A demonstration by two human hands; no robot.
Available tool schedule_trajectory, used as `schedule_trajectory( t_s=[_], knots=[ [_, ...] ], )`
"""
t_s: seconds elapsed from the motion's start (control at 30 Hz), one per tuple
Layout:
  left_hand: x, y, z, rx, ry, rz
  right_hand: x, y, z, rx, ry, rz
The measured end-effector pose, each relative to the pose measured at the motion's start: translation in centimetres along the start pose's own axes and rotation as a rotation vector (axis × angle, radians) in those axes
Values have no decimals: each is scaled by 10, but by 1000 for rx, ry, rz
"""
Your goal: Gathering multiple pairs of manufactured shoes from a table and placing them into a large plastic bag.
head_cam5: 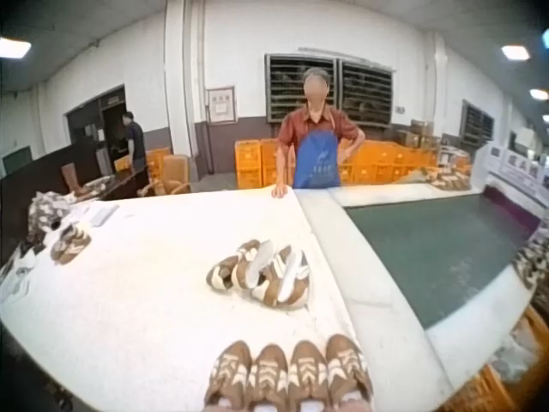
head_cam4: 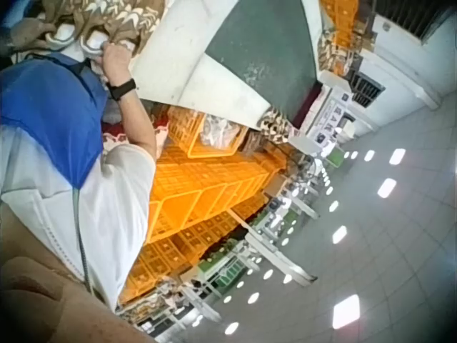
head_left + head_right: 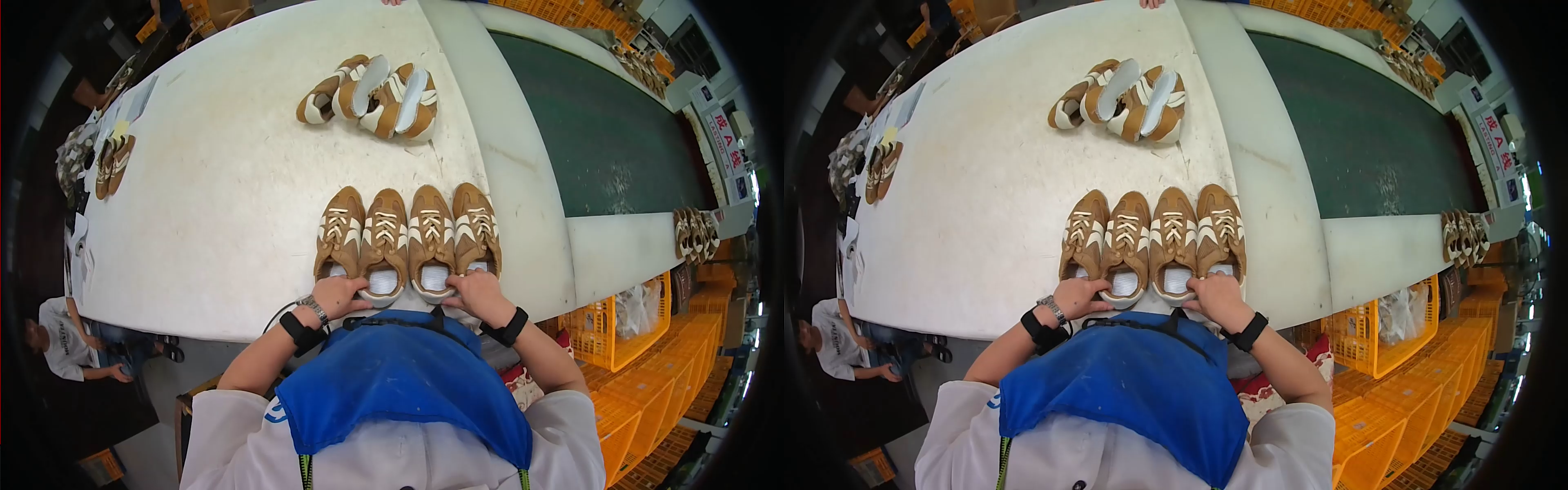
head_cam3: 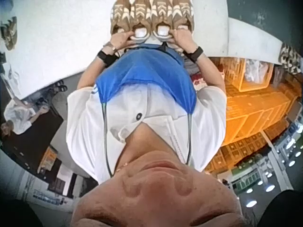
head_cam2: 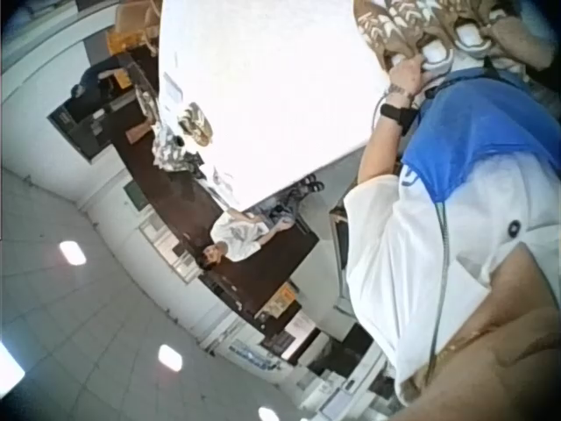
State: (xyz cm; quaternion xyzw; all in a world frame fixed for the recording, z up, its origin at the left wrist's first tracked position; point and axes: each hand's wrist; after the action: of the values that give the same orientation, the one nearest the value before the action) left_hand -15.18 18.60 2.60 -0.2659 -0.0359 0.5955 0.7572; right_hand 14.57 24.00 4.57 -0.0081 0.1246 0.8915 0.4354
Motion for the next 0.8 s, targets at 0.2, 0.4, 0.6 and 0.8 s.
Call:
schedule_trajectory(
  t_s=[0.2, 0.4, 0.6, 0.8],
  knots=[
    [-20, 28, 18, -116, -324, 90, -3, -13, 34, 65, -260, -82],
    [-43, 45, -3, -10, -101, 81, -20, -33, 12, 103, 57, -21],
    [-33, 53, 2, -50, 32, 76, -6, -42, 7, 111, 197, 45],
    [-43, 50, -5, -113, 7, 119, -8, -46, -12, 62, 190, 137]
  ],
)
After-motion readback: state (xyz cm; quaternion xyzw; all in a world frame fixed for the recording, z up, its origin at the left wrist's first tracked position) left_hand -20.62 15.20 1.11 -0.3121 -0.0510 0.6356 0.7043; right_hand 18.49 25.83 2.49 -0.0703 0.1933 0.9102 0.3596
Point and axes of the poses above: each hand's wrist, its own x-axis towards the middle knuckle, its own z-axis out of the back of the hand, y = z × x, and after that the axes turned 10 degrees about -y, right-handed
